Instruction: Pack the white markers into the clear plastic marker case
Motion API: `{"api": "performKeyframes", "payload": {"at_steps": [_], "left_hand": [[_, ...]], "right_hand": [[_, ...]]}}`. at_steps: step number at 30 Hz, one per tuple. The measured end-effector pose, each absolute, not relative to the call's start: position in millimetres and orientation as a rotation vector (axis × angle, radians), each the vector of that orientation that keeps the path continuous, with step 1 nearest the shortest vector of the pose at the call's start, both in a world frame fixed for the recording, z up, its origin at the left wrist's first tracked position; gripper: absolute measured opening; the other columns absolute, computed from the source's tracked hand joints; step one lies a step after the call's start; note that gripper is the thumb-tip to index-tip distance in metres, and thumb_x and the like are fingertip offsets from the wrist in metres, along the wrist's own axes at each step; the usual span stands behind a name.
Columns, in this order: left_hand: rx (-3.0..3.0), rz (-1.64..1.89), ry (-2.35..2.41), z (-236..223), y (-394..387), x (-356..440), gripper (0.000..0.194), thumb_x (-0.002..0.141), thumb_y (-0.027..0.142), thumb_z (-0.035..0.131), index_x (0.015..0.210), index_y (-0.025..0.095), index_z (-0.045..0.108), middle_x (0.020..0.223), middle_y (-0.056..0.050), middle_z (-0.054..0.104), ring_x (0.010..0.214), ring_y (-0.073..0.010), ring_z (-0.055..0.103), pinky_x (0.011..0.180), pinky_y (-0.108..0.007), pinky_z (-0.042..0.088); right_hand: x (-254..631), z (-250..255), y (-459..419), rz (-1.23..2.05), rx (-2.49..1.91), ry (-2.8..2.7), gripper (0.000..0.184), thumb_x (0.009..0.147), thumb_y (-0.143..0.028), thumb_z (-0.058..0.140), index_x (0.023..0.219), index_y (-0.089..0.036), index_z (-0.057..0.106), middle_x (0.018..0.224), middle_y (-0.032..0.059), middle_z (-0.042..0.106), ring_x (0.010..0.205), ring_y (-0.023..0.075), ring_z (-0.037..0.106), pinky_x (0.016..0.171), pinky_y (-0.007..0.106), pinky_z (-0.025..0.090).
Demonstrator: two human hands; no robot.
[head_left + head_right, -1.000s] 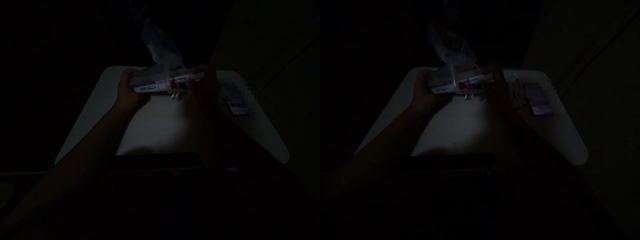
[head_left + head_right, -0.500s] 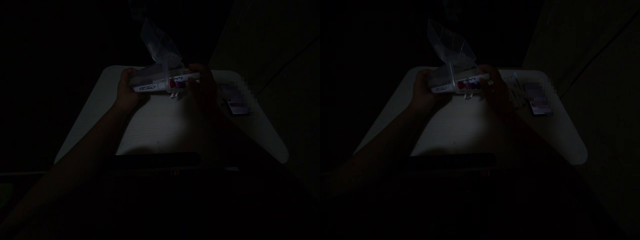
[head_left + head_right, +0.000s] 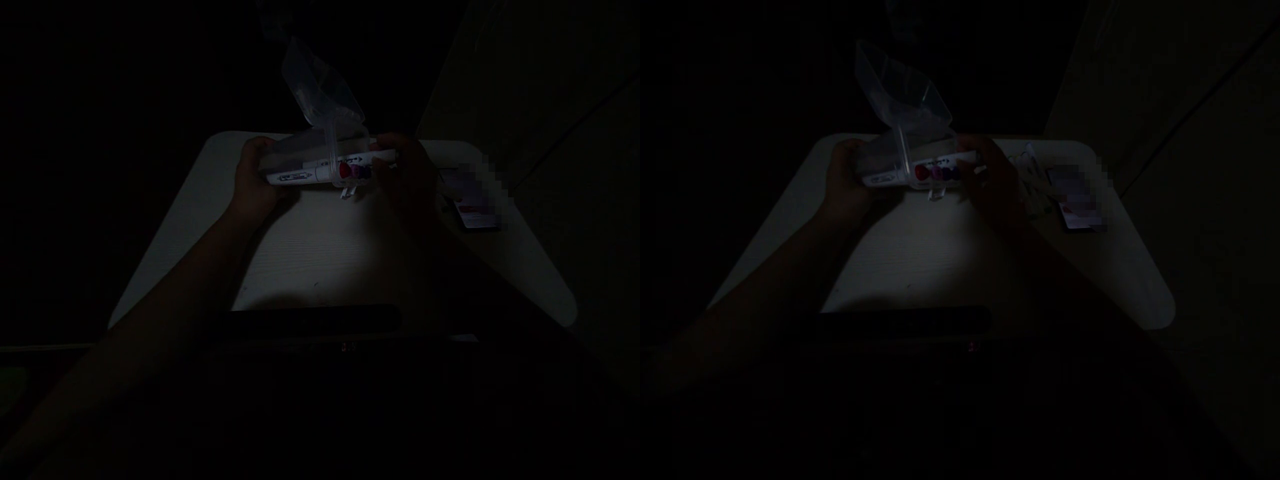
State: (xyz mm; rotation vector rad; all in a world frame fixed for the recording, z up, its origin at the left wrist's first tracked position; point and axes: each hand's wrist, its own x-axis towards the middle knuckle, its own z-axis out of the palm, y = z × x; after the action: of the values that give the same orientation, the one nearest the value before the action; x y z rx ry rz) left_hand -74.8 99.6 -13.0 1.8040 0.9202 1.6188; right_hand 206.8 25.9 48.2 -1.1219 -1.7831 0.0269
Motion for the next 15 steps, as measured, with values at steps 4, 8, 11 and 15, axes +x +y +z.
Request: {"api": "performKeyframes", "payload": {"at_steps": [4, 8, 11, 15], "left_hand": [[1.823, 1.596, 0.896, -14, 101, -77, 0.085, 0.05, 0.029, 0.1, 0.119, 0.025, 0.05, 0.108, -0.001, 0.065, 0.112, -0.026, 0.067, 0.099, -0.05, 0.06], [1.875, 1.579, 0.867, -15, 107, -79, 0.104, 0.033, 0.034, 0.104, 0.121, 0.022, 0.048, 0.109, -0.002, 0.063, 0.101, -0.0258, 0.067, 0.099, -0.065, 0.054], [1.882, 1.583, 0.856, -15, 109, -79, 0.107, 0.03, 0.038, 0.104, 0.119, 0.02, 0.048, 0.108, -0.002, 0.062, 0.098, -0.0248, 0.066, 0.097, -0.069, 0.052], [1.85, 1.604, 0.902, -14, 108, -78, 0.105, 0.028, 0.042, 0.104, 0.116, 0.021, 0.05, 0.103, -0.002, 0.062, 0.088, -0.0208, 0.064, 0.093, -0.059, 0.057]], "right_hand": [[209, 43, 29, 0.049, -0.978, -1.825, 0.034, 0.099, -0.034, 0.047, 0.127, -0.02, 0.06, 0.122, 0.0086, 0.074, 0.111, 0.0212, 0.07, 0.092, 0.036, 0.061], [207, 44, 26, 0.035, -1.009, -1.903, 0.039, 0.103, -0.033, 0.038, 0.135, -0.019, 0.055, 0.131, 0.0118, 0.069, 0.122, 0.0212, 0.066, 0.106, 0.038, 0.055], [204, 51, 20, -0.008, -1.092, -1.955, 0.038, 0.102, -0.029, 0.038, 0.134, -0.02, 0.057, 0.136, 0.0111, 0.067, 0.128, 0.0205, 0.062, 0.112, 0.038, 0.051], [201, 60, 10, -0.017, -1.185, -1.952, 0.039, 0.101, -0.025, 0.037, 0.133, -0.021, 0.059, 0.139, 0.0088, 0.065, 0.132, 0.0173, 0.058, 0.115, 0.033, 0.049]]}}
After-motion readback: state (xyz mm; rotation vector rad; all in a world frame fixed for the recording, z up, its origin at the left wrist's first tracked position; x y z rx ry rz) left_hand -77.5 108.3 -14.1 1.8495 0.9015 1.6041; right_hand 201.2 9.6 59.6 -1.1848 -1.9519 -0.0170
